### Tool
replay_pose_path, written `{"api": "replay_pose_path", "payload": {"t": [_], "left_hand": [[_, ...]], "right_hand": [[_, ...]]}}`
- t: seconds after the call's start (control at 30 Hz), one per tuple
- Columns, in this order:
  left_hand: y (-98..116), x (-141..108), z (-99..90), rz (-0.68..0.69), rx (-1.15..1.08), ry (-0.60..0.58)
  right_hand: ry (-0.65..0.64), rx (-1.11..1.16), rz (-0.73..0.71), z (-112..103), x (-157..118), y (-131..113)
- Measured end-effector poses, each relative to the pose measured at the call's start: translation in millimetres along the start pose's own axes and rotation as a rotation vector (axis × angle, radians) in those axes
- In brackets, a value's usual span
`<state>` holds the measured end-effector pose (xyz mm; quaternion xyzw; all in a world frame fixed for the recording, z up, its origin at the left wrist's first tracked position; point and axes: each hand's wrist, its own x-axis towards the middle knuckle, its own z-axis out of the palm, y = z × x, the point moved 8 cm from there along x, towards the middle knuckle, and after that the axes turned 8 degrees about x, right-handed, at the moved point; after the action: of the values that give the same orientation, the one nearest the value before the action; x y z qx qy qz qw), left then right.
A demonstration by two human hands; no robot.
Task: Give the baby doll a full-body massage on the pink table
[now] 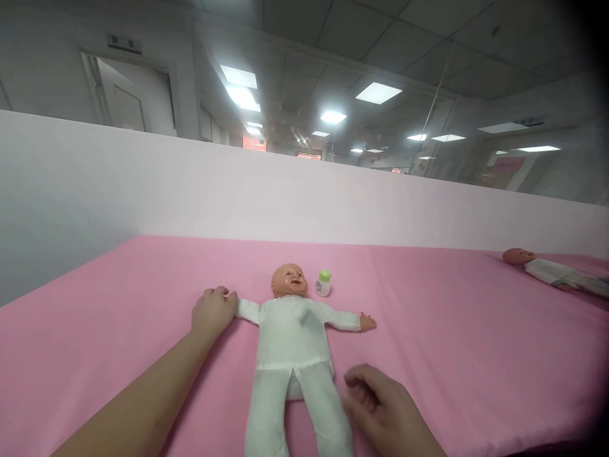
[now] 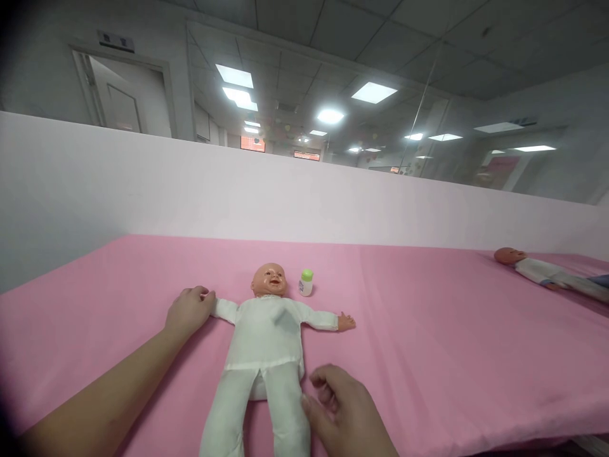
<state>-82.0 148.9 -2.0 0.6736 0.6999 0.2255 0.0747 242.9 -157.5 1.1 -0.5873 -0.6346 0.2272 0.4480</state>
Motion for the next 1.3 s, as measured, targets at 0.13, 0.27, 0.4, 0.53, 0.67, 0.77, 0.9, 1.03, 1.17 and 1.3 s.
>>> {"api": "replay_pose_path", "payload": {"t": [0.13, 0.27, 0.4, 0.53, 0.67, 0.77, 0.9, 1.03, 1.17, 1.3], "left_hand": [[5, -4, 0.9, 0.025, 0.098, -0.007], [11, -10, 2.6, 0.051, 0.164, -0.046], [23, -20, -2.4, 0.097, 0.182, 0.017], [57, -49, -15.8, 0.323, 0.118, 0.188], [94, -88, -8.6, 0.555, -0.067, 0.06], [104, -101, 3.4, 0.517, -0.105, -0.076], [100, -99, 10.2, 0.419, -0.035, -0.11], [96, -96, 10.5, 0.38, 0.069, -0.126], [95, -96, 9.2, 0.351, 0.137, -0.16], [98, -95, 5.9, 0.346, 0.058, -0.174]], "right_hand": [[-0.053, 0.058, 0.171, 8, 43, 4], [-0.226, -0.053, 0.23, 22, 98, 4], [-0.309, -0.161, 0.288, 27, 145, 13], [-0.177, -0.173, 0.252, 30, 162, 27], [-0.09, -0.064, 0.21, 39, 158, 46], [-0.062, 0.01, 0.221, 42, 156, 55], [-0.054, 0.159, 0.189, 48, 156, 54], [-0.016, 0.239, 0.16, 50, 153, 53], [0.0, 0.313, 0.117, 50, 153, 49], [0.022, 0.356, 0.051, 47, 153, 39]]}}
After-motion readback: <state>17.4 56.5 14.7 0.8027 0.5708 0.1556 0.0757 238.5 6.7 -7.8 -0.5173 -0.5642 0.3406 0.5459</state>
